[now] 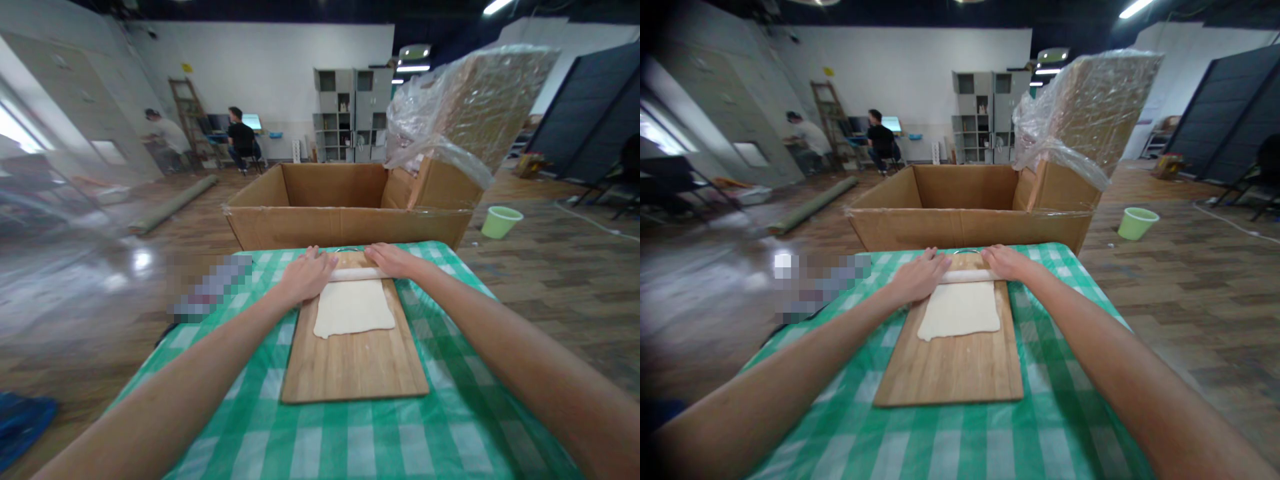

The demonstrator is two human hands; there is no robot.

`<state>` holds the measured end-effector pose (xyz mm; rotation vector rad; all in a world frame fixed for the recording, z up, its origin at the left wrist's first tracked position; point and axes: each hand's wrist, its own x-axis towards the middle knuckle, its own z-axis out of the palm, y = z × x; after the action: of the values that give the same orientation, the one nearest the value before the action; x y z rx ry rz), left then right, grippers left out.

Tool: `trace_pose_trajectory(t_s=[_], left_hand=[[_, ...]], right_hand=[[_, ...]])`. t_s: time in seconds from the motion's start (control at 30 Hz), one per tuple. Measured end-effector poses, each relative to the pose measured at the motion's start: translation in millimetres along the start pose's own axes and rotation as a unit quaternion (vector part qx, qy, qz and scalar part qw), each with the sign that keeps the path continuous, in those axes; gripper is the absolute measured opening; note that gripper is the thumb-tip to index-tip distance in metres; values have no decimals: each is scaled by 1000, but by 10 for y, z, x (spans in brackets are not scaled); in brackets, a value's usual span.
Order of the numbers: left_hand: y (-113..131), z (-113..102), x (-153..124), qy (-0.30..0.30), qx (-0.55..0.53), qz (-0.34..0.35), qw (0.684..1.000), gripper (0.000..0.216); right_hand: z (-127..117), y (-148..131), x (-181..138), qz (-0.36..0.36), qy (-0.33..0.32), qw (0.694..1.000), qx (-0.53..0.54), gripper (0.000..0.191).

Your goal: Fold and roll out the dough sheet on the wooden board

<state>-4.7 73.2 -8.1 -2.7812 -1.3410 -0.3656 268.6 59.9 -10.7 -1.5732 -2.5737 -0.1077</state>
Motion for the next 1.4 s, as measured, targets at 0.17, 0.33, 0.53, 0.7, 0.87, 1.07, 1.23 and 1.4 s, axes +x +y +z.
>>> trace_pose_trajectory(t_s=[0.17,0.33,0.53,0.7,0.87,1.07,1.23,1.4], left_hand=[[97,-24,-93,24,9,-18,1000,62],[157,-70,-216,31,7,0,999,60],[260,-139,-522,34,10,36,999,59],[370,-262,-800,7,15,66,998,65],[544,-431,-1106,-1,23,70,997,67],[632,-444,-1252,6,23,63,998,72],[458,-303,-887,7,16,51,999,69],[276,-187,-438,-39,-1,-8,999,65]], right_hand=[[-6,-101,-90,0,20,1000,2,47],[-61,-247,-222,12,30,999,10,57],[-161,-477,-475,17,43,998,41,52],[-201,-680,-758,35,67,996,47,58],[-200,-881,-1117,4,103,994,22,70],[-237,-979,-1288,7,93,995,21,73],[-265,-811,-971,50,52,995,64,72],[-276,-636,-621,97,4,990,106,75]])
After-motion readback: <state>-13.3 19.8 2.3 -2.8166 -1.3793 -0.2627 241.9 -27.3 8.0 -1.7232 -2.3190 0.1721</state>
